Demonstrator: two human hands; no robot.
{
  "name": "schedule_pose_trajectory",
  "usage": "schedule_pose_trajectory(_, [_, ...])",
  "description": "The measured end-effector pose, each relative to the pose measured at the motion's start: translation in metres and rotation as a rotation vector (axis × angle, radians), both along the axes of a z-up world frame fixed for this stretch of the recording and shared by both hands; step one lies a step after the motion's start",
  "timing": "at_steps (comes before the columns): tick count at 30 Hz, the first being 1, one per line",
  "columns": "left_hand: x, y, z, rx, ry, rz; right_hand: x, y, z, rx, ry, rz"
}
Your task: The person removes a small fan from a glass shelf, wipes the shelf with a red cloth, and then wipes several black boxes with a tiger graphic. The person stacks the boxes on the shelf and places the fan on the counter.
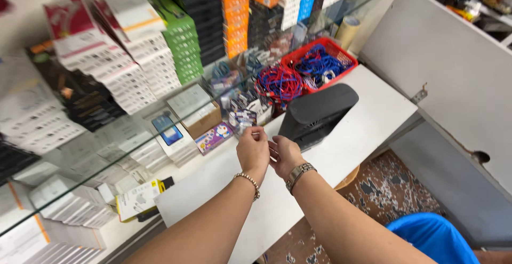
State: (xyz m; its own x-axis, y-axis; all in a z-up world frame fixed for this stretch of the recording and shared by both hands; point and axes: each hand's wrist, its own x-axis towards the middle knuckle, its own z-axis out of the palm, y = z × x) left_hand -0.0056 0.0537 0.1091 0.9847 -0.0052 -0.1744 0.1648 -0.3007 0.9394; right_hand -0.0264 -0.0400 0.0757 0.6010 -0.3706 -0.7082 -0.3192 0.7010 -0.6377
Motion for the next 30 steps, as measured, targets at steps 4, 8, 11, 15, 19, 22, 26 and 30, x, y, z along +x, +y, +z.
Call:
schedule_pose_trajectory(4, [-0.001, 0.026, 0.043, -0.045, -0.079, 0.008, 0.011, 0.027, 0.052, -0.085, -0.031, 0.069])
schedule_pose_trajectory(8, [0.003, 0.056, 0.097, -0.081, -0.101, 0.011, 0.023, 0.061, 0.108, -0.202, -0.163, 0.189])
schedule_pose_trajectory(11, [0.007, 0.08, 0.136, -0.117, -0.153, 0.035, 0.032, 0.089, 0.147, -0.198, -0.232, 0.173])
schedule_pose_trajectory(15, [0.009, 0.114, 0.181, -0.156, -0.306, 0.084, 0.043, 0.128, 0.187, -0.222, -0.42, 0.182])
schedule_pose_trajectory(19, [0.013, 0.151, 0.216, -0.144, -0.417, 0.133, 0.055, 0.163, 0.218, -0.282, -0.519, 0.243])
schedule_pose_trajectory(22, [0.015, 0.182, 0.236, -0.106, -0.538, 0.192, 0.066, 0.191, 0.237, -0.31, -0.593, 0.31])
schedule_pose_trajectory(26, [0.015, 0.23, 0.262, 0.057, -0.703, 0.319, 0.077, 0.238, 0.26, -0.334, -0.59, 0.418])
schedule_pose_trajectory(30, [0.007, 0.277, 0.286, 0.07, -0.758, 0.452, 0.081, 0.292, 0.284, -0.336, -0.693, 0.572])
